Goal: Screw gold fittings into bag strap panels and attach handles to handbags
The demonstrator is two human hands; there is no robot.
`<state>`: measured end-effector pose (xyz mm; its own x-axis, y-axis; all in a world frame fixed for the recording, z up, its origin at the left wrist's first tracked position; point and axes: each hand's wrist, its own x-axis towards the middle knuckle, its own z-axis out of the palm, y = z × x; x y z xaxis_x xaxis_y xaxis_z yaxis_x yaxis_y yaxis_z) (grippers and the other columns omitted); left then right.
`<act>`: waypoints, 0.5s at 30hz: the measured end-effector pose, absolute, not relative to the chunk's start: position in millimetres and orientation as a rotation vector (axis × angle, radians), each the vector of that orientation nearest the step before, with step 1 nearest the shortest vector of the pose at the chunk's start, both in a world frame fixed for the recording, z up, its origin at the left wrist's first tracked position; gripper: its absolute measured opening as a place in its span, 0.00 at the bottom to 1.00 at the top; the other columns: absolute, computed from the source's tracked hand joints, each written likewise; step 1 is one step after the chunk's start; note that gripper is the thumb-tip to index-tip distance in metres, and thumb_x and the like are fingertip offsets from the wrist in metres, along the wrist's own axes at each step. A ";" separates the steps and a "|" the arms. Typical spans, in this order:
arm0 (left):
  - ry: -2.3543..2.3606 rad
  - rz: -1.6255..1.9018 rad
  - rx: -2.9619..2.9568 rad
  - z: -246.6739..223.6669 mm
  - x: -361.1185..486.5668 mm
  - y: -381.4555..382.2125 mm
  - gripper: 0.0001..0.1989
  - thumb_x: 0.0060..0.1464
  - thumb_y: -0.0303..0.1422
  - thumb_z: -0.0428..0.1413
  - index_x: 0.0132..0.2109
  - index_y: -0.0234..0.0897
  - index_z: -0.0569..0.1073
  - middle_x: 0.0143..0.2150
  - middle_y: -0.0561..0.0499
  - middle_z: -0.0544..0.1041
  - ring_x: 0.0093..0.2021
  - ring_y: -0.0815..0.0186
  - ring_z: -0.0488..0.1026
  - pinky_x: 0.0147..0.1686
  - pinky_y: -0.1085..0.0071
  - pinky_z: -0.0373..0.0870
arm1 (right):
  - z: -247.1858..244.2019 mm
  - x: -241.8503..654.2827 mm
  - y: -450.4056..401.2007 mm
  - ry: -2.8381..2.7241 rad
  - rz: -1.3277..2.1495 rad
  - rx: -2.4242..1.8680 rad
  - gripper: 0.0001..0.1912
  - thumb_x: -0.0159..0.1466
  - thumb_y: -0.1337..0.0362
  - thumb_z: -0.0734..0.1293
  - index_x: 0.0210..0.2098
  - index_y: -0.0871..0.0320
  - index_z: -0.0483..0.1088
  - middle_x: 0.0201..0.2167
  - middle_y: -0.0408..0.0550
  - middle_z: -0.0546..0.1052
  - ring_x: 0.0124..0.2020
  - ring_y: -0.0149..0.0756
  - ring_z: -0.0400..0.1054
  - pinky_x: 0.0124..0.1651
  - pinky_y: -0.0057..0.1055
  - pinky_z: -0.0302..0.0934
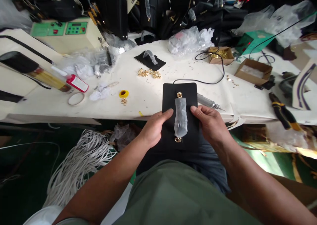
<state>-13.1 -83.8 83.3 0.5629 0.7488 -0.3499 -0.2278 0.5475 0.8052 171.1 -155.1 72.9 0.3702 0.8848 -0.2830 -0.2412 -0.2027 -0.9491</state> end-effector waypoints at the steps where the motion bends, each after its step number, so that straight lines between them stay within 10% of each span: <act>1: 0.745 0.598 0.793 82.5 -14.8 -88.3 0.19 0.55 0.44 0.68 0.45 0.33 0.84 0.46 0.43 0.87 0.53 0.47 0.82 0.59 0.53 0.74 | 71.1 172.7 -151.2 -0.606 1.151 -1.393 0.27 0.60 0.43 0.76 0.24 0.57 0.65 0.19 0.37 0.62 0.21 0.26 0.51 0.23 0.27 0.47; 7: 0.812 0.634 0.776 76.3 -20.6 -102.8 0.22 0.56 0.46 0.67 0.51 0.35 0.84 0.46 0.44 0.87 0.50 0.49 0.82 0.58 0.54 0.73 | 77.9 172.2 -158.4 -0.962 0.521 -1.642 0.22 0.63 0.47 0.75 0.48 0.56 0.75 0.36 0.46 0.77 0.29 0.33 0.66 0.32 0.32 0.63; 15: 1.045 0.830 1.199 76.4 -24.2 -98.4 0.21 0.60 0.50 0.64 0.31 0.36 0.78 0.27 0.53 0.77 0.35 0.62 0.74 0.41 0.68 0.69 | 89.4 139.5 -188.7 -1.731 0.285 -1.509 0.07 0.67 0.62 0.74 0.45 0.54 0.78 0.37 0.49 0.80 0.36 0.38 0.75 0.38 0.34 0.68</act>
